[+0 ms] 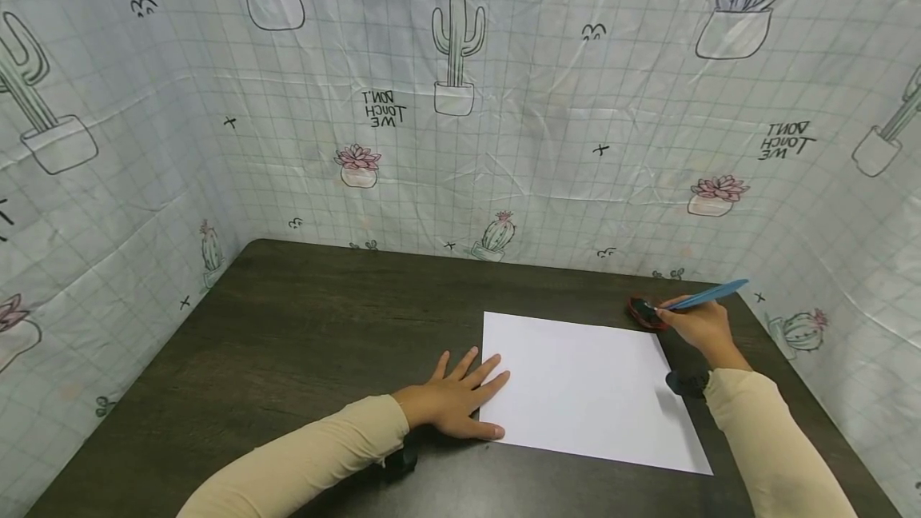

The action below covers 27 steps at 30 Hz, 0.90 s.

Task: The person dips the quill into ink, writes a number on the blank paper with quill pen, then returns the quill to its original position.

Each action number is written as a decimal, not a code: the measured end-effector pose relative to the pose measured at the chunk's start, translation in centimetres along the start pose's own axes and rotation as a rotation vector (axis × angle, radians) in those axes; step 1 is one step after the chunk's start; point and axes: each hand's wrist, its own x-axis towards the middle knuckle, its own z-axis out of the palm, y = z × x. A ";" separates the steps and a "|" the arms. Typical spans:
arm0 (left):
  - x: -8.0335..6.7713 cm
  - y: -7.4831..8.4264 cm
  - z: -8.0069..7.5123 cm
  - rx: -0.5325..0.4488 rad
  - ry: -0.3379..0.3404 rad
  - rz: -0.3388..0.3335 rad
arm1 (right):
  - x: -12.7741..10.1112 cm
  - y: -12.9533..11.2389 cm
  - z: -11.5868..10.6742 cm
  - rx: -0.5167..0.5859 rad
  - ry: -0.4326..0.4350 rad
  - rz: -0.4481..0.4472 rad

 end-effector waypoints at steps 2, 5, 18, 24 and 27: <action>0.0 0.0 0.0 0.002 0.002 0.000 | 0.0 0.0 0.1 0.000 -0.006 0.006; 0.0 0.0 0.1 0.003 0.003 -0.003 | -0.1 -0.2 0.1 0.005 -0.012 0.018; 0.2 0.0 0.0 0.009 -0.003 -0.005 | -0.3 -0.5 0.2 0.039 0.029 0.062; 0.2 0.1 0.1 0.015 -0.004 -0.008 | -0.5 -0.5 0.5 0.058 0.059 0.084; 0.3 0.1 0.2 0.014 -0.004 -0.011 | -0.6 -0.5 0.6 0.068 0.075 0.093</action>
